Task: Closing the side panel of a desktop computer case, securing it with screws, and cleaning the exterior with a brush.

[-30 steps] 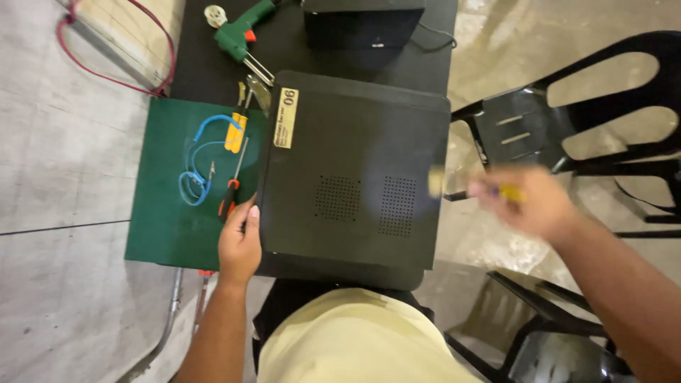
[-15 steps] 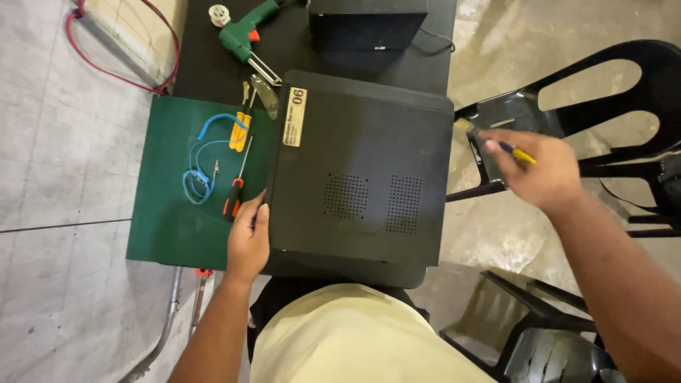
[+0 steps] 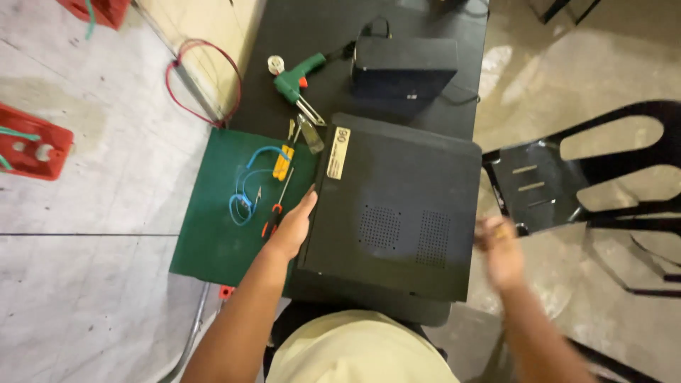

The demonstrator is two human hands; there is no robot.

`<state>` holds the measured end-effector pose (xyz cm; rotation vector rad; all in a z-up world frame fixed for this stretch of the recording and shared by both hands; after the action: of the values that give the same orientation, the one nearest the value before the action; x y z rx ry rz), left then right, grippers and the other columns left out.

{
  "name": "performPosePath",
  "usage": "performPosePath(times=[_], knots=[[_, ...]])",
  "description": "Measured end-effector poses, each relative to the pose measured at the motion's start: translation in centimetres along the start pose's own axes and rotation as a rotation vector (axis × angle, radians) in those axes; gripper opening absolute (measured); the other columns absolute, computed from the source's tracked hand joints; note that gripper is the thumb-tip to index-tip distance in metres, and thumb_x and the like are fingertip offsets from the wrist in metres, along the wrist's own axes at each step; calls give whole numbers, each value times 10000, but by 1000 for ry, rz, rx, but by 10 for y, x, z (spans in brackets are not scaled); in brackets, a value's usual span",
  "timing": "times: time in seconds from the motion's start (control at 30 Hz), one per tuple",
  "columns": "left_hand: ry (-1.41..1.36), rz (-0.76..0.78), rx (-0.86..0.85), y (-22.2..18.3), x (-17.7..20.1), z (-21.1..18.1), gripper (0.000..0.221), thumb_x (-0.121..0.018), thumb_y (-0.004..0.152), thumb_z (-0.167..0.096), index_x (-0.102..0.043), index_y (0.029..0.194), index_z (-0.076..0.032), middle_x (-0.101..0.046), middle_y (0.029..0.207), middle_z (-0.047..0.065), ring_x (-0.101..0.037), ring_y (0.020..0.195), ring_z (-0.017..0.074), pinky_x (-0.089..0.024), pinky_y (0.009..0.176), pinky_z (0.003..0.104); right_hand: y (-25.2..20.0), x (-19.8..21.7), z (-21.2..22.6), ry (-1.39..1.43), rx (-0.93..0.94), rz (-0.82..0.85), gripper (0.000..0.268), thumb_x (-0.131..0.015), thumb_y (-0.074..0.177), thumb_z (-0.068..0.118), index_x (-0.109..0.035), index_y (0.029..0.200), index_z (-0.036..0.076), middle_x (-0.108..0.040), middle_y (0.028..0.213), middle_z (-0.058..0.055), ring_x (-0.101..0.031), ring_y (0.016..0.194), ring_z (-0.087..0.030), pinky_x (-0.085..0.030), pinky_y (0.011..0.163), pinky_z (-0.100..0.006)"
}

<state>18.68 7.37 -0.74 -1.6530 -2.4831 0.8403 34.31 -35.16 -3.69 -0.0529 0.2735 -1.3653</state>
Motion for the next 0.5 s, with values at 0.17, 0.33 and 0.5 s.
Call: performPosePath(times=[0.17, 0.33, 0.5], knots=[[532, -43, -217, 75, -5, -14, 618, -501, 1055, -213, -305, 1612, -30, -276, 1667, 239, -249, 1557, 314, -141, 1313, 433, -63, -54, 21, -520, -250, -345, 400, -512, 1136, 406, -493, 1403, 108, -600, 1255, -171, -554, 1192, -302, -406, 1077, -470], [1478, -57, -641, 29, -88, -69, 725, -637, 945, -306, -400, 1538, 36, -388, 1587, 287, -355, 1476, 487, -232, 1209, 660, -46, -22, -14, -891, -351, -306, 487, -491, 1095, 522, -483, 1492, 240, -668, 1291, -201, -611, 1245, -361, -472, 1056, -512], [1663, 406, -949, 7, -154, -11, 652, -561, 972, -434, -491, 1520, -88, -391, 1639, 141, -274, 1553, 350, -100, 1256, 634, -59, -60, 14, -1183, -451, -285, 568, -462, 1048, 593, -373, 1537, 318, -695, 1266, -266, -651, 1218, -435, -490, 1061, -561]])
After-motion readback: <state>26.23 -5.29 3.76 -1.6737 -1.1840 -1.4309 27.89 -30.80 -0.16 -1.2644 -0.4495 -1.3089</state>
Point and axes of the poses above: each hand's wrist, its own y-axis towards the middle knuckle, its own x-axis out of the back of the hand, z = x × y, the point moved 10 cm from there along y, towards the middle knuckle
